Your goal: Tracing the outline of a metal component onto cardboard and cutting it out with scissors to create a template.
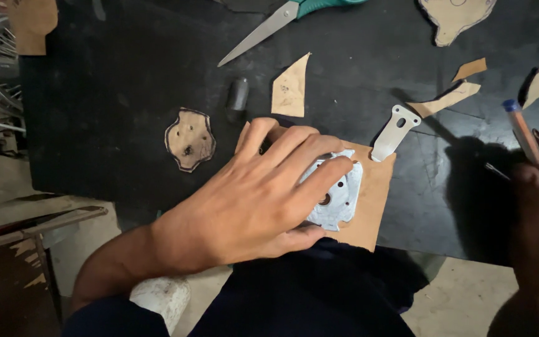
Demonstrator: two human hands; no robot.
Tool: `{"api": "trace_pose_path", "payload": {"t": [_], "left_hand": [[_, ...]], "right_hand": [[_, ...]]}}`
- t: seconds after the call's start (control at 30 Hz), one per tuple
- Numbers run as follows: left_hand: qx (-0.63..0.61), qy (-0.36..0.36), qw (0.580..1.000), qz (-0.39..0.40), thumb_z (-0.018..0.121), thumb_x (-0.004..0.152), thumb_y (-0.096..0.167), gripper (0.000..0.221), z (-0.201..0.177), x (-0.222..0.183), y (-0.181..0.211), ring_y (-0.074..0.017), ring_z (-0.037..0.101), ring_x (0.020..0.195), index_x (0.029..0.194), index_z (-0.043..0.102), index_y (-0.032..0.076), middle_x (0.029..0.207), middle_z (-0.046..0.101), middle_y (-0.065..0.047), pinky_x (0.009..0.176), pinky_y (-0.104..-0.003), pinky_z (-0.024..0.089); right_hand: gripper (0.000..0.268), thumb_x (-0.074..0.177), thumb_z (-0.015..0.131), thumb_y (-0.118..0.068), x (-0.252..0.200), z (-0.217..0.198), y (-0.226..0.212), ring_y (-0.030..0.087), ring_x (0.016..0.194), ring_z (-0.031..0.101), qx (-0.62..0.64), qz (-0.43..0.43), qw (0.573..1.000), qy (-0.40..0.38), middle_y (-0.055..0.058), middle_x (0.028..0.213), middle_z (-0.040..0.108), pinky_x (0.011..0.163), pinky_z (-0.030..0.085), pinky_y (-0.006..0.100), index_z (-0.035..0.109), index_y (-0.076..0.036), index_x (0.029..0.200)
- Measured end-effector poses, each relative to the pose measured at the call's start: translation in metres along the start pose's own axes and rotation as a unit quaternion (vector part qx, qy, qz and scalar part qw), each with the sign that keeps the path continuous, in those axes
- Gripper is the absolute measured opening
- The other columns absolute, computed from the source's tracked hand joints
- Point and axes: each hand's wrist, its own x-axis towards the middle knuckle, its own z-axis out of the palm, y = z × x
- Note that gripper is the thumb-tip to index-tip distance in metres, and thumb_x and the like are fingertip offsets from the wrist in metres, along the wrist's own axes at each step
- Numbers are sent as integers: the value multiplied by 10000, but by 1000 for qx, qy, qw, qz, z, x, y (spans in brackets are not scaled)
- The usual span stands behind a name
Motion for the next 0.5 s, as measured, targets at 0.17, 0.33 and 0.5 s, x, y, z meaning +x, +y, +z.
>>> {"api": "trace_pose_path", "payload": {"t": [0.17, 0.33, 0.5], "left_hand": [[0, 5, 1000, 3, 920, 818, 434, 707, 1, 0, -1, -298, 562, 1140, 1278, 563, 33, 1273, 587, -151, 889, -442, 378], [13, -1, 1000, 8, 905, 751, 428, 722, 5, 3, -1, -314, 563, 1141, 1243, 561, 27, 1266, 591, -174, 879, -447, 394], [-44, -5, 999, 14, 872, 723, 384, 636, -2, 3, -6, -321, 551, 1095, 1119, 517, 36, 1214, 586, -174, 873, -437, 387]], "right_hand": [[177, 1336, 473, -15, 0, 0, 7, 442, 1161, 557, 4, -70, 997, 14, 342, 1327, 536, 977, 439, 512, 473, 137, 1426], [169, 1336, 476, -17, -1, -1, -3, 440, 1191, 550, -1, -56, 998, 21, 331, 1337, 536, 1008, 427, 516, 495, 126, 1423], [152, 1283, 492, 3, 1, -5, -28, 490, 1272, 532, 22, 19, 999, 22, 350, 1395, 499, 1006, 454, 564, 477, 96, 1402]]}}
